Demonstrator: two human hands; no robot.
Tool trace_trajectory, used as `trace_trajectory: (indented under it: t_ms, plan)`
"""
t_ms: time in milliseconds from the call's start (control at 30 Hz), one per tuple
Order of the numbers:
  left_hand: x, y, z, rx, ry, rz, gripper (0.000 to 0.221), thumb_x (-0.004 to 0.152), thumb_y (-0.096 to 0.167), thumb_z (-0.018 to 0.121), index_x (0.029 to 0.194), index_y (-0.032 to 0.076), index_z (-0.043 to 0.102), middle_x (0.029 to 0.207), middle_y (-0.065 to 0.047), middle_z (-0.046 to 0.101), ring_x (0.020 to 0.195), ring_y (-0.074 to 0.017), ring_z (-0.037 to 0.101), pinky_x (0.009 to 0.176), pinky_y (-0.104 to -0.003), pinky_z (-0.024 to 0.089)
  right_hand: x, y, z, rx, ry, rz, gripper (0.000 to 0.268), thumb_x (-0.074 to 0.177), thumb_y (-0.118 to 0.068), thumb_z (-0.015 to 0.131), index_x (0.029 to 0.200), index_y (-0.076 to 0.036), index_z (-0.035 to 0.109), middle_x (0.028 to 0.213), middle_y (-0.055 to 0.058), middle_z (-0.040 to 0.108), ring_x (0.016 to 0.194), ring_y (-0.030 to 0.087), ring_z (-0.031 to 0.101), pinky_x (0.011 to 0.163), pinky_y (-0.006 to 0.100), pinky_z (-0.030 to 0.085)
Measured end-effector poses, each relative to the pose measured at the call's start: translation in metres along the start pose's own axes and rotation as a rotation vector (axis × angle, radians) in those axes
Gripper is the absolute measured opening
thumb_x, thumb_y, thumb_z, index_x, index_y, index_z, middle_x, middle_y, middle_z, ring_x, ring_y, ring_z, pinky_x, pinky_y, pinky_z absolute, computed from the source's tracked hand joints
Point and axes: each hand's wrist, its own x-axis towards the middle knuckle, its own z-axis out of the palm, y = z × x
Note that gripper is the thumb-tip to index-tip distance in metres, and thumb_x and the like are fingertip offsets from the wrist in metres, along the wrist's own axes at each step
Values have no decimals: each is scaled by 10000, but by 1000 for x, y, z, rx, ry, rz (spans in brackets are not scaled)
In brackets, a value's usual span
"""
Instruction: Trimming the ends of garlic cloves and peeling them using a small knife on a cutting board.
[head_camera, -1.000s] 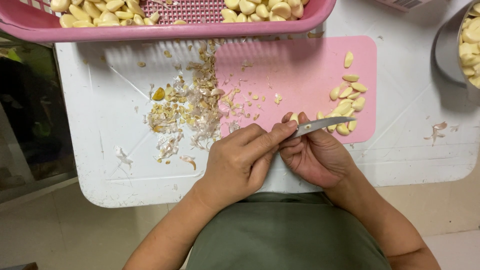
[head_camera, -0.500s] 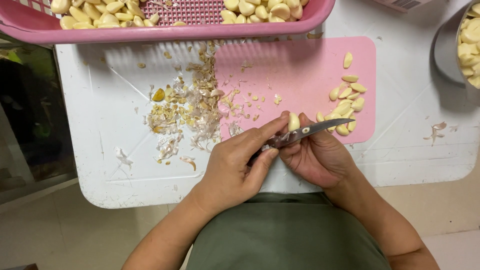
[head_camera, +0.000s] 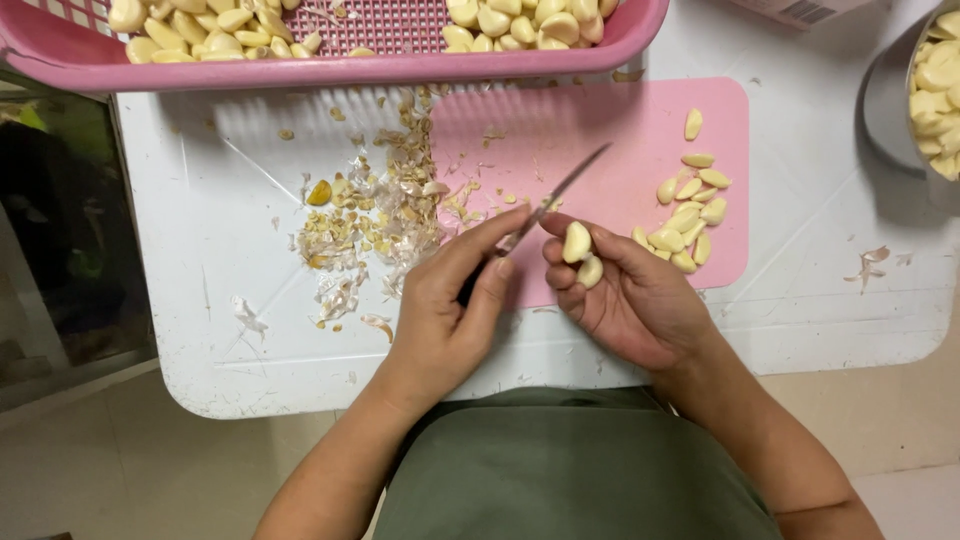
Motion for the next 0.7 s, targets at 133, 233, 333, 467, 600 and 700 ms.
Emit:
trace_trajectory:
  t_ms: [133,233,333,467,600,700]
  plan:
    - [-6,-2,-6,14,24,-76,374,1111,165,520,1464,69,598,1152,-40,751,868,-129,679,885,-272,549,5,-37,19,-211,-133,-86,398,1152,-137,397,1448,86,542,1174,228,687,936,239,671,777,280,571]
    - [-11,-2,-7,-25,39,-140,370,1093,173,530,1428,55,635,988,-26,712,792,-118,660,824,-262,536,23,-80,59,-465,-285,-254,311,1143,-129,495,1396,33,573,1155,190,660,827,151,637,722,218,543]
    - [-15,-3,-6,-99,42,-146,332,1085,180,544,1387,76,634,835,-12,665,754,-122,685,815,-266,538,44,-109,98,-1261,-4,-608,250,1179,-118,465,1374,-48,605,1021,41,642,912,80,605,803,171,485]
    - [-22,-11,-4,-217,85,-134,315,1046,72,578,1347,50,667,739,-81,721,626,-145,629,609,-319,551,40,-120,112,-1468,-48,-720,195,1167,-144,526,1311,-60,627,1016,47,657,915,121,621,790,221,484]
    - [-29,0,-6,-190,68,-254,315,1068,113,561,1379,69,579,786,-14,561,787,-133,704,732,-256,521,30,-129,109,-1733,-54,-830,139,1152,-176,605,1232,-74,656,1010,55,675,918,173,640,772,284,481]
    - [-31,-3,-8,-191,78,-281,339,1070,116,557,1406,67,565,820,-23,553,800,-147,709,735,-247,524,20,-135,100,-1914,-43,-883,120,1143,-196,659,1178,-83,675,1007,61,687,921,209,652,761,327,479]
